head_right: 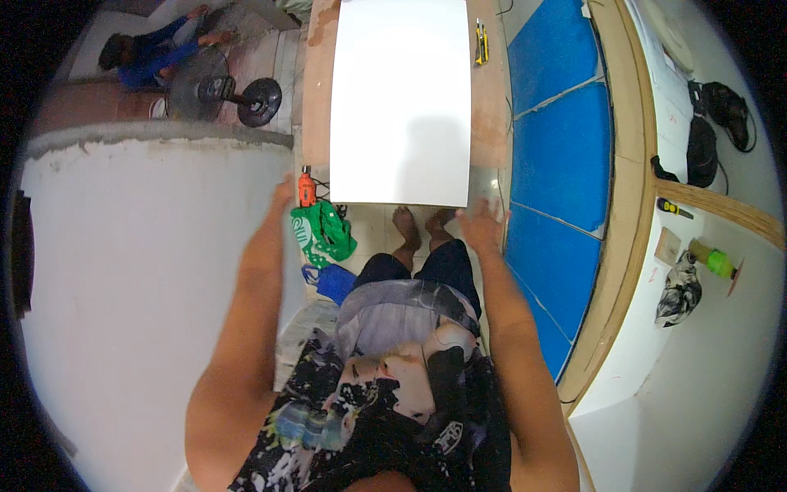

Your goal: The person applies a thin wooden strip to the edge of a white board, pressing it firmly to adhere. They then pick up a larger board and use a utility knife to cut a strip along its edge. The person works in a workshop environment with tools and materials visible.

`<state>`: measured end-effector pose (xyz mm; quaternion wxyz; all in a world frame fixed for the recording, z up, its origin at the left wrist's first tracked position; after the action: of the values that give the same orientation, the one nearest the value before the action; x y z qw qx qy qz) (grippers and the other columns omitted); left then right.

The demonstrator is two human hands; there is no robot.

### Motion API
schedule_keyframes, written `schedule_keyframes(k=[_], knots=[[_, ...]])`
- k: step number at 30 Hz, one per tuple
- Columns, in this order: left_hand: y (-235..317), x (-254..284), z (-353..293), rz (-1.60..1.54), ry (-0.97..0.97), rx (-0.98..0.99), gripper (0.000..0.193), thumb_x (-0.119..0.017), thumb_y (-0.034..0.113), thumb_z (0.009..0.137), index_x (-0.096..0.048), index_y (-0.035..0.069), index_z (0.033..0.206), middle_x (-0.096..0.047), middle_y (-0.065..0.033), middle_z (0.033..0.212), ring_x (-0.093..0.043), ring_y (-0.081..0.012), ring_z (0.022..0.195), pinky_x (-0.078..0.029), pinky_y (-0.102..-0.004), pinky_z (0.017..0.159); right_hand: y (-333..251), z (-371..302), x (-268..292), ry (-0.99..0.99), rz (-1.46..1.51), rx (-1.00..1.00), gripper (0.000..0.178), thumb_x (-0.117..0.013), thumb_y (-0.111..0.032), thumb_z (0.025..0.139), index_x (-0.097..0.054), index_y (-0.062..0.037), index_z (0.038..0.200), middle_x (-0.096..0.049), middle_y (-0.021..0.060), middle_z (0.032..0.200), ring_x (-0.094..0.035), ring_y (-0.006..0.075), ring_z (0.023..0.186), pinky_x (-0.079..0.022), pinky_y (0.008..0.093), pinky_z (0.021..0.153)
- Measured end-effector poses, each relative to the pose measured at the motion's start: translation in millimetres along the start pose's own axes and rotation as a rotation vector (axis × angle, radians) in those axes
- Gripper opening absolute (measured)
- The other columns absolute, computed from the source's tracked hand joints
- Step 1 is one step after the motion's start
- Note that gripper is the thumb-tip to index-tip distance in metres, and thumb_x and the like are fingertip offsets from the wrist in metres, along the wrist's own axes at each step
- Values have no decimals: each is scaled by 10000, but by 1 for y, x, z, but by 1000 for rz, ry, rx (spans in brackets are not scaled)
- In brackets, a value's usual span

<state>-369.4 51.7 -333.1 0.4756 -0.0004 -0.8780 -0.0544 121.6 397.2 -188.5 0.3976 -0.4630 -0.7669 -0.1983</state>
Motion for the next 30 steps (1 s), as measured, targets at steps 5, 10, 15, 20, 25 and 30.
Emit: schedule_keyframes(k=[5, 10, 15, 20, 25, 30], knots=[[-30, 117, -69, -74, 184, -251, 679, -499, 578, 939, -678, -50, 1124, -681, -281, 1087, -632, -410, 1104, -469, -466, 969, 173, -10, -75, -140, 445, -324, 885, -385, -700, 942, -480, 43, 1414, -445, 280, 1470, -397, 422, 1391, -304, 474, 1156], [-135, 5, -155, -388, 109, -81, 477, -556, 443, 950, -709, -8, 926, -724, -189, 889, -689, -323, 860, -509, -434, 766, 209, -50, -112, -220, 393, -69, 794, -514, -637, 931, -582, 64, 1297, -585, 273, 1323, -546, 398, 1252, -424, 466, 1058], [-14, -167, -315, -476, -426, -129, 498, -559, 475, 936, -719, 15, 1040, -719, -186, 983, -693, -316, 893, -522, -452, 775, 201, -58, -197, -239, 642, -90, 722, -494, -653, 938, -614, -29, 1281, -676, 149, 1159, -614, 264, 1030, -473, 388, 871], [192, -118, -527, -223, -408, -1136, 667, -562, 508, 952, -527, -29, 1347, -487, -285, 1409, -511, -439, 1256, -405, -474, 1066, 103, -117, -112, -558, 1498, -223, 857, -418, -713, 932, -384, -51, 1476, -535, 158, 1399, -527, 306, 1197, -400, 464, 997], [279, -82, -620, -74, -1, -1815, 748, -508, 572, 920, -465, 26, 1429, -346, -255, 1533, -395, -399, 1384, -290, -519, 1144, 110, -170, -54, -836, 2376, 39, 915, -370, -748, 922, -340, -38, 1498, -453, 198, 1461, -460, 351, 1283, -342, 493, 1069], [281, -90, -577, -101, -68, -1617, 810, -505, 595, 906, -404, 20, 1467, -389, -266, 1503, -375, -396, 1395, -249, -521, 1165, 118, -190, 4, -1028, 2677, 486, 973, -322, -783, 912, -296, -24, 1519, -372, 238, 1524, -394, 395, 1370, -284, 523, 1142]])
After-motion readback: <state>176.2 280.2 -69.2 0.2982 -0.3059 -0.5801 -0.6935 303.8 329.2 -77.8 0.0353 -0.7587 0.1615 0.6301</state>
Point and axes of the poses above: each hand's wrist, its own z-axis towards the middle knuckle, its own x-axis out of the back of the hand, y = z × x, the point moved 3 cm from there along z, towards the middle knuckle
